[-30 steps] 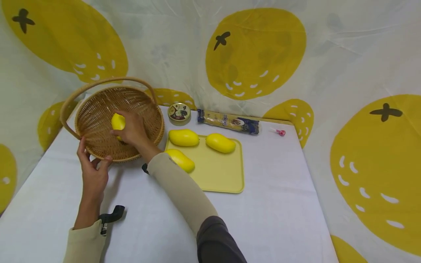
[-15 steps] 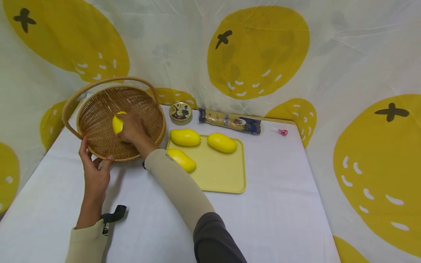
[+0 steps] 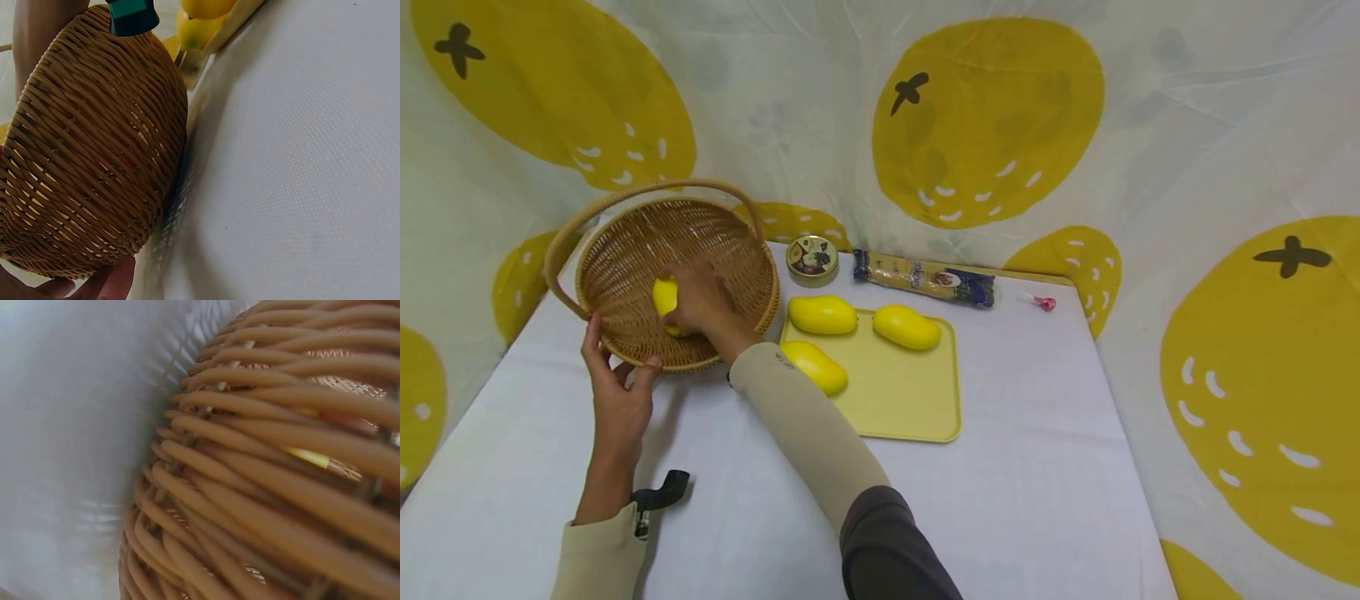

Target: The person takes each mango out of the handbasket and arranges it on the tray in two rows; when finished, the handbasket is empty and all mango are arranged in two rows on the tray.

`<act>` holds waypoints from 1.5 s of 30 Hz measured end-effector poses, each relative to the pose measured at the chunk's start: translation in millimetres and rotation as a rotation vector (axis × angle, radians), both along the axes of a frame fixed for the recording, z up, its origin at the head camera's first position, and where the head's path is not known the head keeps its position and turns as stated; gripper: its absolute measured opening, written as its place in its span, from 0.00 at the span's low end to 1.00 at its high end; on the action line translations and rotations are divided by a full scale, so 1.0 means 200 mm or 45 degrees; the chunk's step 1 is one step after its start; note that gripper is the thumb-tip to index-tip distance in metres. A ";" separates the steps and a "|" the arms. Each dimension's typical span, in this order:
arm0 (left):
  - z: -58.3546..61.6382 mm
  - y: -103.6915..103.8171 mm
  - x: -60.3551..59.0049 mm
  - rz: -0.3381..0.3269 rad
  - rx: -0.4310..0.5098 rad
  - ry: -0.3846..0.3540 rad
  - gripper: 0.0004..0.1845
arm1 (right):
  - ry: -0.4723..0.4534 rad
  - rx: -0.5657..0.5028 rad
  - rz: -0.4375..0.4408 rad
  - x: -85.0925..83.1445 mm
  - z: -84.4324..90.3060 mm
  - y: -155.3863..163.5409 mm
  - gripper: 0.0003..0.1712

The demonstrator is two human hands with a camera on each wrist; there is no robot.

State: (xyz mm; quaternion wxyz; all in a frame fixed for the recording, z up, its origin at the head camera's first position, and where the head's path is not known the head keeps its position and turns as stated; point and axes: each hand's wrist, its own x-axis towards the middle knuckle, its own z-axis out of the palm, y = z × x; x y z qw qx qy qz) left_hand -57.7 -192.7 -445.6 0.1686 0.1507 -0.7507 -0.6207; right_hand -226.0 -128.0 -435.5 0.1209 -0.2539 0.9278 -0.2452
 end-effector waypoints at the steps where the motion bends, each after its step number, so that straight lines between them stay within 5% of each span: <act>1: 0.00 0.00 0.00 -0.001 -0.002 -0.001 0.47 | -0.003 0.004 0.004 0.00 0.00 0.00 0.42; 16: -0.03 -0.01 0.00 0.010 0.030 -0.014 0.46 | -0.181 0.055 0.140 0.09 0.06 0.05 0.40; 30: -0.01 -0.01 0.00 0.024 0.024 -0.026 0.46 | -0.044 -0.210 0.237 0.20 0.20 0.23 0.41; 41: -0.15 -0.07 -0.04 0.035 0.018 -0.024 0.48 | -0.024 -0.429 0.200 0.28 0.29 0.39 0.39; 45: -0.15 -0.07 -0.04 0.025 0.000 -0.028 0.48 | -0.012 -0.504 0.194 0.31 0.31 0.47 0.39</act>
